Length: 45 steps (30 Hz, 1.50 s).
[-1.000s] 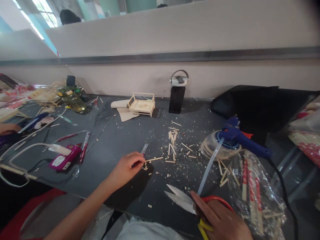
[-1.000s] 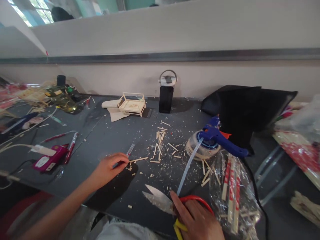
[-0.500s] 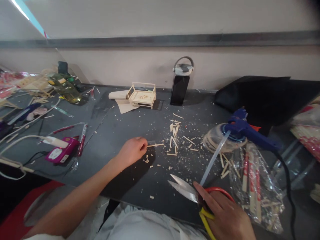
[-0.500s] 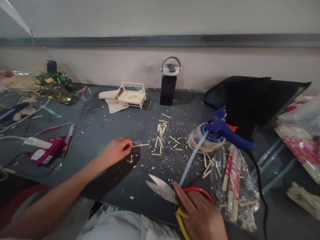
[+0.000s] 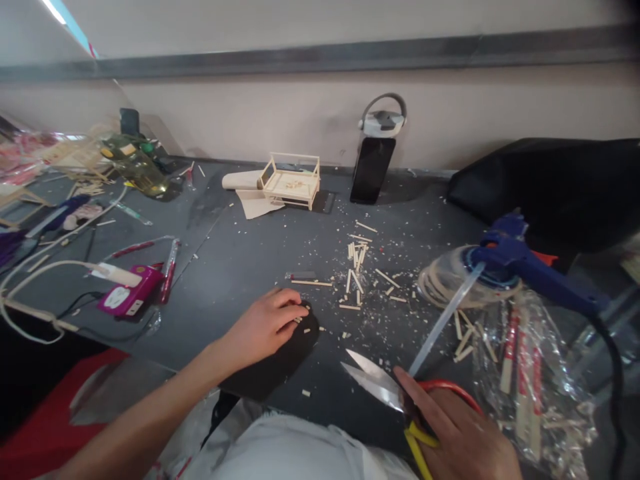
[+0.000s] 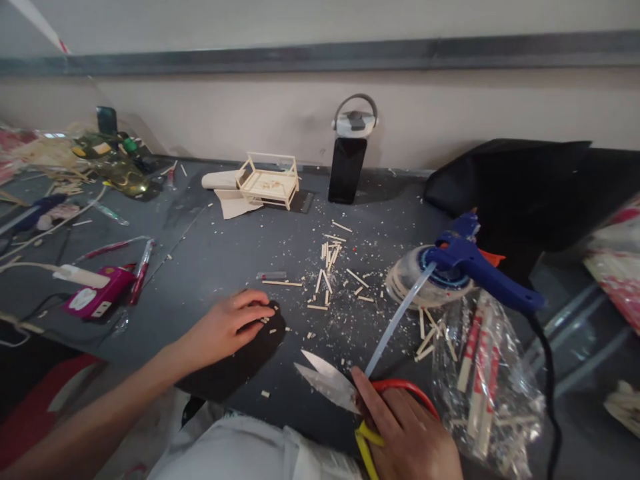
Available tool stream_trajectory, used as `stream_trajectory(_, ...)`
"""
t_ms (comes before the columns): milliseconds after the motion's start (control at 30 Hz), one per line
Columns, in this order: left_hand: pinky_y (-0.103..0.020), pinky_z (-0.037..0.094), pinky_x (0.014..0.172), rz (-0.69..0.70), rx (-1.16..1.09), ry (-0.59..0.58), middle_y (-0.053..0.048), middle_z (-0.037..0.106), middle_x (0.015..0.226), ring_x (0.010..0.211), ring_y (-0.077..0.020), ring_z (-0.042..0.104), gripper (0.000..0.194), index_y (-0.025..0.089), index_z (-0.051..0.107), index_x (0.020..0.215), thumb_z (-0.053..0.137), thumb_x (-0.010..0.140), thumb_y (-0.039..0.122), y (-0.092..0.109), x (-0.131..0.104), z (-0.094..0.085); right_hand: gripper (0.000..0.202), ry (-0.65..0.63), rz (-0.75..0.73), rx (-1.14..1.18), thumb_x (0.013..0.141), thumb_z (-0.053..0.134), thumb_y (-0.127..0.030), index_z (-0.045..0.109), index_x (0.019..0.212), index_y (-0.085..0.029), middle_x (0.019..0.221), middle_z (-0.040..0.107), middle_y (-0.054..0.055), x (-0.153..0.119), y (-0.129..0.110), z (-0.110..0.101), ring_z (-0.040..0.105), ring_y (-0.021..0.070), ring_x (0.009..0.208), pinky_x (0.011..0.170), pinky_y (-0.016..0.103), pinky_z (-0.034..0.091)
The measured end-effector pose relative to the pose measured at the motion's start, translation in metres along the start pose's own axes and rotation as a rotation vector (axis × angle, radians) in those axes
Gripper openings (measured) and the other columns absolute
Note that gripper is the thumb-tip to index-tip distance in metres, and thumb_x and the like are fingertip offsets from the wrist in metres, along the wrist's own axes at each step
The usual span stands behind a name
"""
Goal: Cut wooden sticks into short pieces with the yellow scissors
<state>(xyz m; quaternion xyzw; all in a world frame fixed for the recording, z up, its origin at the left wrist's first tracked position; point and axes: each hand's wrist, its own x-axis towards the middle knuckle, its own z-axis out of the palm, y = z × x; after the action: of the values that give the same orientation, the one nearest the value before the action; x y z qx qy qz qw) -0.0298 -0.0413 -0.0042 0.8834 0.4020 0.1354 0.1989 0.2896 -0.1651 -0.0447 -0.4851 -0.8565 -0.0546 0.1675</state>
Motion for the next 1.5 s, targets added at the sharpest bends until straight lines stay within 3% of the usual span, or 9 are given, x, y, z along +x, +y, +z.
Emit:
stream_trajectory(167, -0.031, 0.052, 0.083, 0.057, -0.009, -0.038, -0.007, 0.066, 0.102, 0.093, -0.0183, 0.063, 0.023, 0.018, 0.07, 0.096, 0.051, 0.088, 0.008, -0.004, 0.012, 0.005, 0.041, 0.008, 0.022, 0.044, 0.092, 0.037, -0.021, 0.055, 0.128, -0.013, 0.068, 0.064, 0.003, -0.002, -0.002, 0.0, 0.063, 0.0172, 0.054, 0.051, 0.028, 0.047)
stream_trajectory(400, -0.035, 0.051, 0.088, -0.01, 0.076, 0.019, -0.007, 0.067, 0.103, 0.099, -0.02, 0.062, 0.024, 0.018, 0.069, 0.097, 0.047, 0.092, 0.013, -0.015, 0.026, -0.002, 0.045, -0.014, 0.052, 0.04, 0.086, 0.043, -0.018, 0.054, 0.129, -0.015, 0.073, 0.066, 0.004, -0.001, -0.003, -0.001, 0.064, 0.0191, 0.058, 0.053, 0.028, 0.048)
stream_trajectory(533, -0.034, 0.05, 0.082, 0.004, 0.102, 0.04, -0.007, 0.067, 0.097, 0.092, -0.02, 0.06, 0.023, 0.018, 0.069, 0.094, 0.047, 0.094, 0.018, -0.002, 0.015, -0.003, 0.045, -0.014, 0.056, 0.047, 0.085, 0.042, -0.016, 0.055, 0.128, -0.015, 0.072, 0.066, 0.004, 0.0, -0.004, -0.002, 0.064, 0.0192, 0.059, 0.053, 0.028, 0.047)
stream_trajectory(833, -0.031, 0.047, 0.074, -0.062, 0.124, -0.143, -0.004, 0.066, 0.086, 0.082, -0.0191, 0.059, 0.016, 0.017, 0.068, 0.085, 0.052, 0.089, 0.016, 0.024, 0.004, 0.006, 0.046, -0.035, 0.074, 0.042, 0.086, 0.042, -0.017, 0.054, 0.13, -0.016, 0.072, 0.066, 0.003, 0.0, -0.004, -0.004, 0.063, 0.019, 0.06, 0.055, 0.029, 0.047)
stream_trajectory(967, -0.03, 0.046, 0.073, -0.131, 0.138, -0.113, -0.003, 0.065, 0.08, 0.079, -0.019, 0.06, 0.012, 0.017, 0.065, 0.078, 0.056, 0.082, 0.01, 0.019, 0.014, 0.008, 0.048, -0.033, 0.088, 0.057, 0.085, 0.045, -0.019, 0.054, 0.132, -0.018, 0.076, 0.066, 0.004, -0.005, -0.003, -0.002, 0.063, 0.0195, 0.063, 0.055, 0.029, 0.047)
stream_trajectory(1100, -0.03, 0.046, 0.074, -0.175, 0.137, -0.013, -0.004, 0.065, 0.085, 0.082, -0.0188, 0.061, 0.015, 0.018, 0.063, 0.081, 0.05, 0.088, 0.013, 0.012, 0.015, 0.006, 0.05, -0.054, 0.115, 0.063, 0.083, 0.049, -0.019, 0.055, 0.133, -0.019, 0.076, 0.066, 0.004, -0.006, -0.003, -0.002, 0.062, 0.0197, 0.064, 0.057, 0.029, 0.046)
stream_trajectory(1200, -0.031, 0.046, 0.077, -0.101, 0.107, -0.021, -0.005, 0.066, 0.09, 0.085, -0.0185, 0.061, 0.019, 0.018, 0.064, 0.089, 0.046, 0.095, 0.022, 0.018, 0.005, 0.001, 0.052, -0.052, 0.118, 0.065, 0.081, 0.049, -0.016, 0.056, 0.133, -0.019, 0.076, 0.066, 0.004, -0.005, -0.004, -0.004, 0.061, 0.0194, 0.064, 0.058, 0.028, 0.046)
stream_trajectory(1367, -0.03, 0.045, 0.076, 0.102, 0.007, -0.258, -0.004, 0.067, 0.089, 0.082, -0.0172, 0.059, 0.016, 0.02, 0.067, 0.09, 0.052, 0.093, 0.025, 0.044, -0.02, -0.002, 0.054, -0.021, 0.116, 0.066, 0.078, 0.047, -0.013, 0.058, 0.13, -0.018, 0.072, 0.064, 0.003, -0.002, -0.005, -0.005, 0.059, 0.0184, 0.062, 0.055, 0.027, 0.043)
stream_trajectory(1500, -0.029, 0.044, 0.07, 0.149, 0.067, -0.261, -0.005, 0.066, 0.087, 0.076, -0.0165, 0.057, 0.018, 0.017, 0.067, 0.083, 0.051, 0.092, 0.02, 0.055, -0.029, 0.003, 0.05, -0.013, 0.107, 0.048, 0.079, 0.046, -0.013, 0.06, 0.127, -0.017, 0.071, 0.063, 0.003, -0.001, -0.006, -0.007, 0.059, 0.0184, 0.06, 0.054, 0.028, 0.042)
